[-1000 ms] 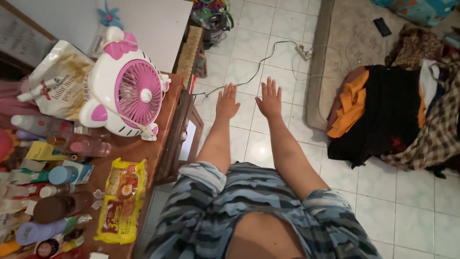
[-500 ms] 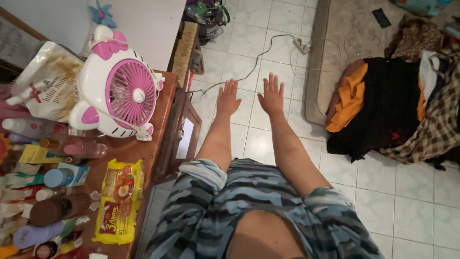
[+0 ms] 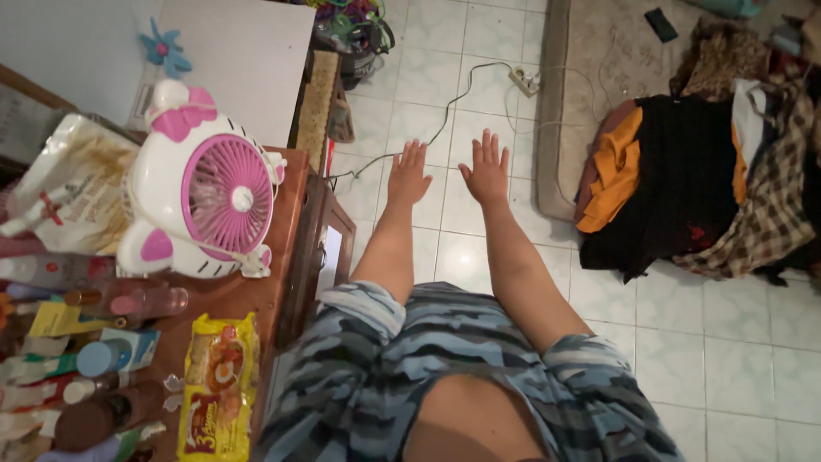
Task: Organizing and picking up various pieces of clothing from the floor and furniture.
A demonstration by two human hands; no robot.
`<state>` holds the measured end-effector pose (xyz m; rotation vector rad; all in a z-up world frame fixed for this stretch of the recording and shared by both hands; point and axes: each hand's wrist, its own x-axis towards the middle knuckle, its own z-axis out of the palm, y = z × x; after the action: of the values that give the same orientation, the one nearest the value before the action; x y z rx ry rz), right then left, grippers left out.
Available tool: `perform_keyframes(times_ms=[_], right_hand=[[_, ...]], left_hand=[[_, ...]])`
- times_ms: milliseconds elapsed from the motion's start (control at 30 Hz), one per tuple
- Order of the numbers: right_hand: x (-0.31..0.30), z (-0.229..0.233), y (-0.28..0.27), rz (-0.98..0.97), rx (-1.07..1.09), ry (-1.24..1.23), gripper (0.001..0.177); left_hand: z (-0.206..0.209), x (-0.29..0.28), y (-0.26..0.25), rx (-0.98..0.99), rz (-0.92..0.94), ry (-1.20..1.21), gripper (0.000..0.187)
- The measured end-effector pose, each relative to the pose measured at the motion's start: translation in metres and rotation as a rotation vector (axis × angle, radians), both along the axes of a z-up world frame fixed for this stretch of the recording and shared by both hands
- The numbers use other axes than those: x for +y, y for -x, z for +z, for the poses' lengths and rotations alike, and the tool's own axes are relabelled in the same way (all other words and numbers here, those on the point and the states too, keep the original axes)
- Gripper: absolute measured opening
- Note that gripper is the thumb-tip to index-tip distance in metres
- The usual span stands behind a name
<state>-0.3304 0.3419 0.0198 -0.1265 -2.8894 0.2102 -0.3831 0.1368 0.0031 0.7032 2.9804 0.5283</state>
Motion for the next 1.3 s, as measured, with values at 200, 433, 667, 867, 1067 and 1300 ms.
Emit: perform_keyframes(times_ms=[200, 433, 667, 867, 1067, 1300], right_hand=[[-0.002, 0.011, 0.03, -0.018, 0.046, 0.003, 0.073], [-0.01, 0.016, 0.067, -0.051, 0.004, 0.052, 0.074], [-0.017, 0.014, 0.096, -0.071, -0.032, 0.059, 0.075], [-0.018, 0.005, 0.109, -0.075, -0.039, 0.042, 0.076], [-0.023, 0.009, 0.12, -0.084, -0.083, 0.027, 0.076], [-0.025, 0.007, 0.13, -0.066, -0.068, 0.072, 0.076]], left_hand=[[0.002, 0.002, 0.042, 0.063, -0.038, 0.02, 0.091], [0.008, -0.003, 0.083, 0.044, -0.042, 0.047, 0.092], [0.012, -0.008, 0.113, 0.019, -0.043, 0.05, 0.09], [0.009, -0.01, 0.127, -0.001, -0.055, 0.078, 0.09], [0.012, -0.01, 0.137, -0.044, -0.044, 0.088, 0.089], [0.007, -0.013, 0.145, -0.049, -0.032, 0.069, 0.088]])
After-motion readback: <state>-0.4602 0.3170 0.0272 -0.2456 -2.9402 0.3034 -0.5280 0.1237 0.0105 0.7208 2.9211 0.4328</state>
